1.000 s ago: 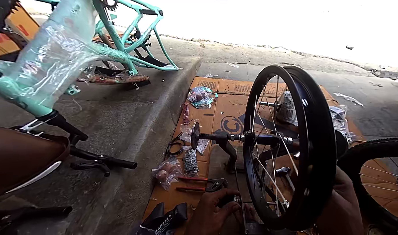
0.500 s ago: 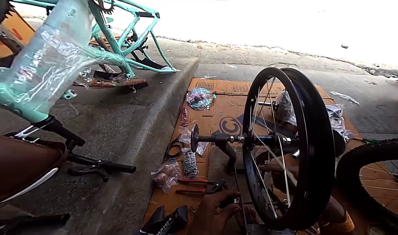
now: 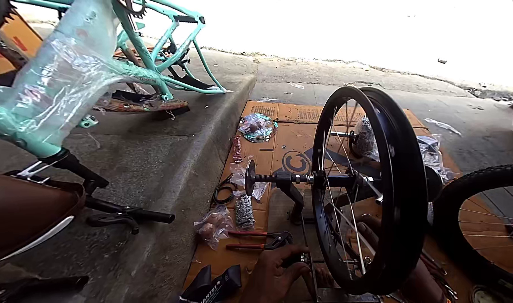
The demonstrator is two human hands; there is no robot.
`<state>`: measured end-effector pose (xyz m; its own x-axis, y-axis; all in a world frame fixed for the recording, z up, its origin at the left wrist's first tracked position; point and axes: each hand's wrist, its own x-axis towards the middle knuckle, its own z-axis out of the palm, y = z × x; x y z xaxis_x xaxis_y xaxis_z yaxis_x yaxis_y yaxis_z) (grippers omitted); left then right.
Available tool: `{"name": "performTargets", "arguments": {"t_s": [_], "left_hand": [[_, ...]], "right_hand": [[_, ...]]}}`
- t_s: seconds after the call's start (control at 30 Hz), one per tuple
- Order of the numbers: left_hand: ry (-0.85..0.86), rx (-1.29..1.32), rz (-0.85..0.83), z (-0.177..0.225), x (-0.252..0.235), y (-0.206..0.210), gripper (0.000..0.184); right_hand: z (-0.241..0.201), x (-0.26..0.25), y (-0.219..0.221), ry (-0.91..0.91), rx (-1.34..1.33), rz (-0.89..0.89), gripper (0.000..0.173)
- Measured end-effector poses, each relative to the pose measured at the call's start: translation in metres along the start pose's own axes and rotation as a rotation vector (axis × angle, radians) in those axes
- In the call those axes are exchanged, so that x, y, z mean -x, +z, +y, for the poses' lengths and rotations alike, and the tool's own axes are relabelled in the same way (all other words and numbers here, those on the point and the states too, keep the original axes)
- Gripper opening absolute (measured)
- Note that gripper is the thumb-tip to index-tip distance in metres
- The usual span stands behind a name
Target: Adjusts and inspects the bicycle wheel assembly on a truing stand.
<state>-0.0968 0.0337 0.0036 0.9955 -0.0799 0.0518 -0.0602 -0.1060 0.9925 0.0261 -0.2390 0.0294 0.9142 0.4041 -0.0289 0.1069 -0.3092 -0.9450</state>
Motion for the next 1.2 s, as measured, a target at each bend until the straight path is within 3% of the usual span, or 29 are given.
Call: {"name": "performTargets", "arguments": {"t_s": [0.27,0.47,0.63,0.87,0.97,1.07,1.13,1.2], "left_hand": [[-0.012,0.003,0.006,0.002,0.000,0.001,0.033],[-0.004,0.033,0.005,0.000,0.000,0.001,0.033],[0.007,0.024,0.004,-0.002,0.000,0.000,0.032],[0.058,0.001,0.009,-0.004,0.000,0.000,0.031],[0.060,0.007,0.009,-0.005,0.001,0.001,0.031],[0.054,0.004,0.002,-0.006,0.000,0.000,0.031],[0.047,-0.005,0.002,-0.005,0.001,0.001,0.032],[0.045,-0.010,0.008,-0.004,0.001,0.001,0.032]], "right_hand": [[-0.027,0.005,0.004,-0.144,-0.136,-0.020,0.031],[-0.060,0.017,0.004,-0.355,-0.340,-0.034,0.040],[-0.080,0.011,0.005,-0.418,-0.360,0.005,0.045],[-0.105,-0.019,0.002,-0.291,-0.395,0.009,0.056],[-0.088,-0.028,-0.001,-0.265,-0.352,-0.122,0.062],[-0.063,-0.026,-0.011,-0.256,-0.329,-0.289,0.052],[-0.043,-0.022,-0.021,-0.154,-0.262,-0.463,0.050],[-0.022,-0.022,-0.023,0.005,0.015,-0.496,0.049]]}}
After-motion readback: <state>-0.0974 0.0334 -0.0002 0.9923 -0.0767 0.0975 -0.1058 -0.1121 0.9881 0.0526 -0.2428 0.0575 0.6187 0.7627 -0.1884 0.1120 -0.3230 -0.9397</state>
